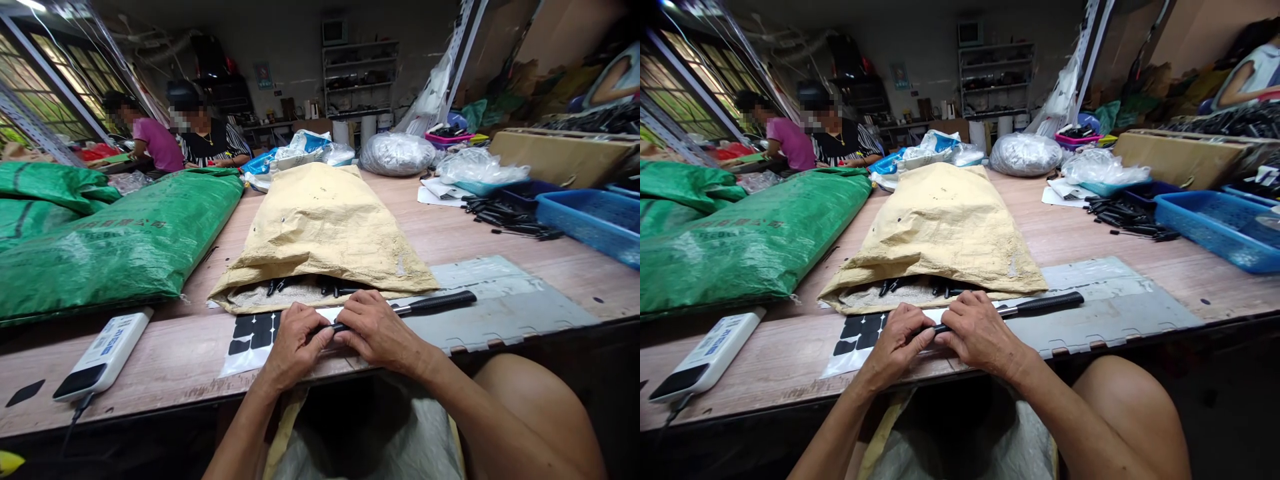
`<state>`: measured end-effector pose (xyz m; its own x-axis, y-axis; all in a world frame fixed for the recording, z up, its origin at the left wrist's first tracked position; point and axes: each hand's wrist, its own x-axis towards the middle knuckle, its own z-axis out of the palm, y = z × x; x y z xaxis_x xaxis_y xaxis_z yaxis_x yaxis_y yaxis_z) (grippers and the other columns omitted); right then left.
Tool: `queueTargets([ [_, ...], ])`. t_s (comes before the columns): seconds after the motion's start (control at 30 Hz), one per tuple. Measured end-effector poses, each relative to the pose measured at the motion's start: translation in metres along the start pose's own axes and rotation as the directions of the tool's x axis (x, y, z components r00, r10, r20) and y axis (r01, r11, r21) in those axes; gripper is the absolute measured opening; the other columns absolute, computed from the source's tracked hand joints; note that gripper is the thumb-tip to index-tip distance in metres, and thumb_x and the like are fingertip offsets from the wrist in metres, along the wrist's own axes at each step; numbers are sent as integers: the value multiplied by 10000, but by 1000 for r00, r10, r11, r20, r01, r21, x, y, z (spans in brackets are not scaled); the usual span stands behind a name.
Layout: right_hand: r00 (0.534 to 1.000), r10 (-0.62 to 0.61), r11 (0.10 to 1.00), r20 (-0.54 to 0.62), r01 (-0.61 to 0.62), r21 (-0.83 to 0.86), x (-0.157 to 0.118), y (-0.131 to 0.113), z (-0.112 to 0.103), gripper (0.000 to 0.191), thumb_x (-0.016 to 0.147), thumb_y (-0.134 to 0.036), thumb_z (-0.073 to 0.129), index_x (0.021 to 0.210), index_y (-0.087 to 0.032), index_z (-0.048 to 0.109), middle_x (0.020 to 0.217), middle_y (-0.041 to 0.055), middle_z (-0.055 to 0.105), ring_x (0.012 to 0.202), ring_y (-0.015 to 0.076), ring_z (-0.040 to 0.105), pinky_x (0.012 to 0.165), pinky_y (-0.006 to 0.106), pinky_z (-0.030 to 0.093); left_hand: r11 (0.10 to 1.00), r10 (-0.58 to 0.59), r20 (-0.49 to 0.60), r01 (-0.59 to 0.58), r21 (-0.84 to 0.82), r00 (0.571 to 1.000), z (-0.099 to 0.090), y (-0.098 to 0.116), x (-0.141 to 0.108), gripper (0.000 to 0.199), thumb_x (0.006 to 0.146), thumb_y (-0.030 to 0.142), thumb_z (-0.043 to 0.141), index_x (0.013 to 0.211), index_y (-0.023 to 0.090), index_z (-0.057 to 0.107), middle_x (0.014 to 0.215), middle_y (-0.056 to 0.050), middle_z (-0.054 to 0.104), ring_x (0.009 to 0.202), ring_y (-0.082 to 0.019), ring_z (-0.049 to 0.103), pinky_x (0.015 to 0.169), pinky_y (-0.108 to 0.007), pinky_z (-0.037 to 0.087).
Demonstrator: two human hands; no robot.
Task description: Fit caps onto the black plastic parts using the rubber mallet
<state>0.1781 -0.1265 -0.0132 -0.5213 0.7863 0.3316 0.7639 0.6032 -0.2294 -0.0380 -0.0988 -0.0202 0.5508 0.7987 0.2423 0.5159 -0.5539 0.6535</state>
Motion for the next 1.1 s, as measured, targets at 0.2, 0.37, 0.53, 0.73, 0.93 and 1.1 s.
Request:
queueTargets([
  [0.2,999,6,990,33,-11,143,-16,-12,-45,200,905,-399,658,869,-205,622,916,29,655,867,182,537,779,326,379,974,-193,-130,175,-141,973,1,-4,-1,387,1032,460,383,1043,239,700,847,-36,654,932,-230,580,883,-377,436],
  [0.37,936,-121,971,330,43,234,-33,-39,-51,210,794,-374,744,734,-218,617,719,-30,658,616,125,528,570,293,279,965,-259,-106,255,-56,960,0,-3,7,318,961,446,516,1082,231,715,949,-50,679,926,-226,602,826,-349,471],
  [0.53,896,-111,993,429,82,84,-36,-49,-23,172,749,-367,734,785,-208,680,698,7,688,570,152,551,535,313,200,941,-322,-76,328,86,944,-5,6,38,344,954,464,511,1110,219,695,794,-8,684,721,-182,605,641,-288,430],
  [0.73,938,-122,974,324,50,222,-35,-27,-40,123,799,-337,729,871,-247,685,791,-36,698,697,135,602,602,278,323,775,-396,-272,478,412,877,8,11,77,291,903,486,576,949,236,716,914,-83,758,875,-277,693,699,-332,448],
  [0.93,980,196,977,-16,-194,82,-44,26,-60,72,887,-269,635,914,-222,682,920,29,671,878,180,586,780,301,411,702,-474,-279,550,452,835,5,17,66,263,819,488,626,795,244,718,838,-95,760,815,-307,689,627,-337,391],
  [1.1,956,292,954,-11,-292,-71,-50,57,-52,186,804,-172,653,985,-207,681,987,68,635,994,241,547,881,370,421,683,-495,-280,568,460,822,1,32,32,308,800,528,641,659,253,649,668,-44,694,663,-255,625,578,-311,310],
])
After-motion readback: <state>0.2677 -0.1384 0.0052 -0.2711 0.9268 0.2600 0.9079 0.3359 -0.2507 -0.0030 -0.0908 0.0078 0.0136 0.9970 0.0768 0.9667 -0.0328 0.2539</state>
